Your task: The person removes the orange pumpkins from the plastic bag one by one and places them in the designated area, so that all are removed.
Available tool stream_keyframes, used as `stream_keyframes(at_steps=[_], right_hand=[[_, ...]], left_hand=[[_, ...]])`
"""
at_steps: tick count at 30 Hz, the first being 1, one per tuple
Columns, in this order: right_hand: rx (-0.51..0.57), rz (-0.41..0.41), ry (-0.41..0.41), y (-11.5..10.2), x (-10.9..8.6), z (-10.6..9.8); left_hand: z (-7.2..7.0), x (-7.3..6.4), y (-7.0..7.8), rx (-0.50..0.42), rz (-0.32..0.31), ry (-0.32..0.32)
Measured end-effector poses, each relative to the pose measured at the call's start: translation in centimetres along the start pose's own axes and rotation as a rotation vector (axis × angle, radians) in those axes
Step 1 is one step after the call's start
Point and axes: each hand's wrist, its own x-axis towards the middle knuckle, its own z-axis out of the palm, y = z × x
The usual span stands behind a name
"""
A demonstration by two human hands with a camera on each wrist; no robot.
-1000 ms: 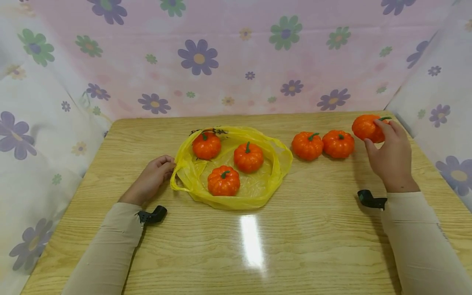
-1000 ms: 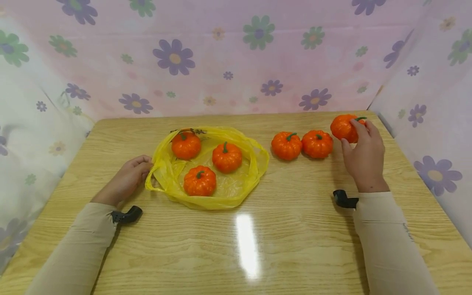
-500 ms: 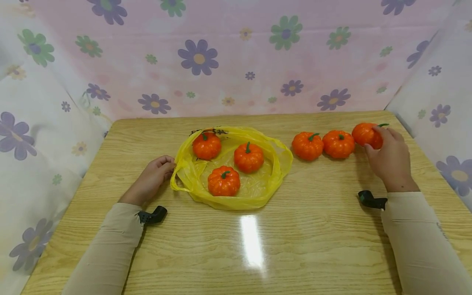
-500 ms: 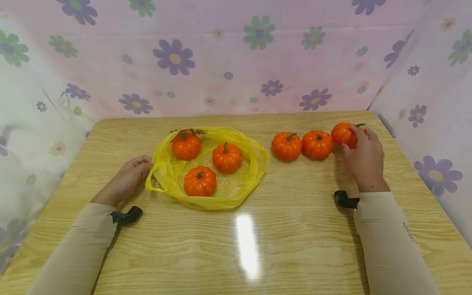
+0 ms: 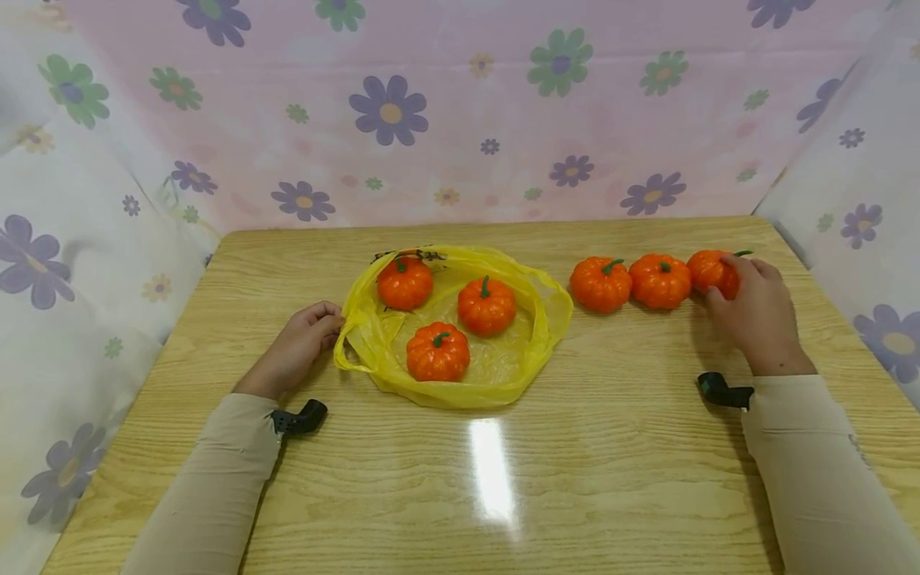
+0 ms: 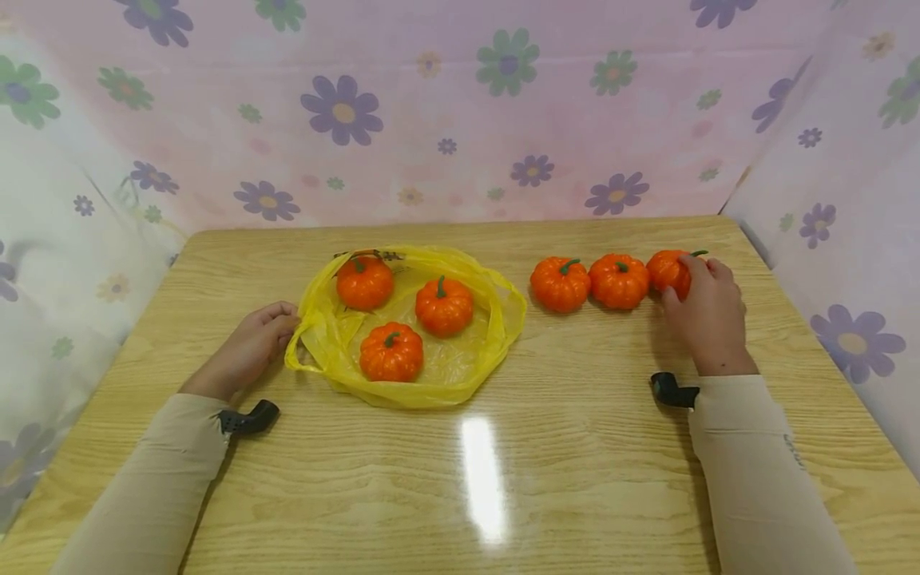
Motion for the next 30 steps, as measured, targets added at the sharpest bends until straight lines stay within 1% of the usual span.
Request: stream_keyframes(at_steps=[7, 9, 13, 16, 19, 22, 27, 30], right_hand=[[-0.078, 0.061, -0.056, -0.6, -0.2, -0.1], [-0.089, 0.062, -0.065, -0.7, -0.2, -0.1], [-0.078, 0.038, -0.073, -0.8, -0.3, -0.1], [-0.074, 0.039, -0.071, -0.9, -0.4, -0.2], [-0.063, 0.052, -0.046, -1.0, -0.6, -0.2], [-0.041, 0.041, -0.003, -1.3, -0.9, -0.3], [-0.002, -0.030, 0.056, -2.6, -1.3, 0.0], [0.030, -0.082, 0.106, -3.7, -1.6, 0.4]], left_hand=[[0.0, 0.1, -0.2, 0.004, -0.007, -0.003], [-0.1, 0.1, -0.2, 0.003, -0.006, -0.005], [0.0, 0.1, -0.1, 0.004, -0.009, -0.005], [0.0, 0.1, 0.0, 0.004, -0.012, -0.004], [0.0, 0.1, 0.0, -0.003, -0.016, -0.003], [0.0, 0.2, -0.1, -0.008, -0.014, -0.005], [0.0, 0.2, 0.0, -0.002, -0.012, -0.002], [0.0, 0.1, 0.1, 0.008, -0.019, 0.000]])
